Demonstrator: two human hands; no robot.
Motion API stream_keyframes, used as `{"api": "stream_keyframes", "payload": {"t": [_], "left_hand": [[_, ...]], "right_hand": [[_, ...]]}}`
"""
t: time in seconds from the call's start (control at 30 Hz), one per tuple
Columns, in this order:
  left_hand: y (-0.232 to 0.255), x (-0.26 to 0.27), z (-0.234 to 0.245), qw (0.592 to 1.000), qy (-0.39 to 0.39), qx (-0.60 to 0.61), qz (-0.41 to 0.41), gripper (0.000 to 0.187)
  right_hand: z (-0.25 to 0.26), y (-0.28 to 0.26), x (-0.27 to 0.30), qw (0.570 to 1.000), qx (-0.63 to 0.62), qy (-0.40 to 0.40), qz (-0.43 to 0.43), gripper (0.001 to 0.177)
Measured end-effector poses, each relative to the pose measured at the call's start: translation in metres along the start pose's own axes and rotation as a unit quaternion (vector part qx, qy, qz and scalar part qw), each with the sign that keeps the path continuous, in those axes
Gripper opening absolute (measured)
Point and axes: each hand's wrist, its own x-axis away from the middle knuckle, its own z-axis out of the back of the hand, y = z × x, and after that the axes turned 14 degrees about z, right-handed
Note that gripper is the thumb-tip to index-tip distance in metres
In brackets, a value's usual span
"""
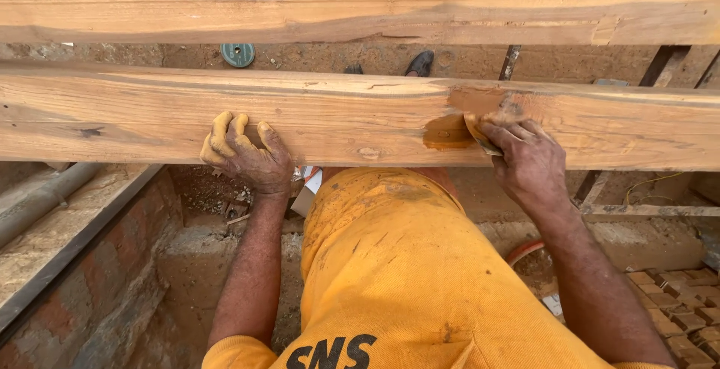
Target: The person applies wood putty and sands timber beams in an outdoor workshop area.
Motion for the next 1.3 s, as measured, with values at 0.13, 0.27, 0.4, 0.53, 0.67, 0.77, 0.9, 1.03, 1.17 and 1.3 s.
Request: {"api": "stream_keyframes", "payload": {"t": [0.13,0.27,0.4,0.53,0.67,0.77,0.9,1.03,1.17,1.3], "left_hand": [[-0.002,-0.001,-0.004,1.000,0.014,0.011,-0.004,0.032],[0.003,-0.003,0.001,1.000,0.007,0.001,-0.007,0.033],[0.001,0.003,0.005,1.000,-0.014,-0.009,-0.007,0.034],[-0.004,0.002,-0.005,1.000,0.001,0.007,0.011,0.034],[0.002,0.000,0.002,1.000,-0.006,-0.011,-0.007,0.033],[-0.001,0.000,-0.002,1.000,-0.002,0.004,0.007,0.034],[0.002,-0.002,0.004,1.000,0.005,0.003,-0.003,0.032],[0.005,-0.005,0.003,1.000,0.014,0.017,-0.004,0.033],[0.001,-0.001,-0.002,1.000,0.028,0.007,-0.004,0.035],[0.000,0.001,-0.007,1.000,0.028,0.004,0.010,0.033]], "right_hand": [[0.004,0.016,0.005,0.983,-0.048,-0.021,-0.178,0.034],[-0.046,0.049,0.021,0.983,-0.071,0.095,-0.141,0.024],[-0.036,0.014,0.005,0.979,-0.114,0.039,-0.166,0.029],[-0.030,0.000,-0.011,0.987,-0.100,0.018,-0.126,0.029],[-0.034,-0.002,-0.009,0.992,-0.085,0.092,-0.028,0.028],[0.000,0.007,-0.018,0.988,-0.087,-0.089,-0.090,0.030],[0.047,0.049,-0.029,0.929,-0.313,-0.067,-0.186,0.026],[0.058,0.103,-0.058,0.919,-0.307,-0.108,-0.224,0.019],[0.051,0.104,-0.110,0.914,-0.323,-0.173,-0.177,0.018],[0.035,0.091,-0.149,0.902,-0.341,-0.249,-0.089,0.023]]}}
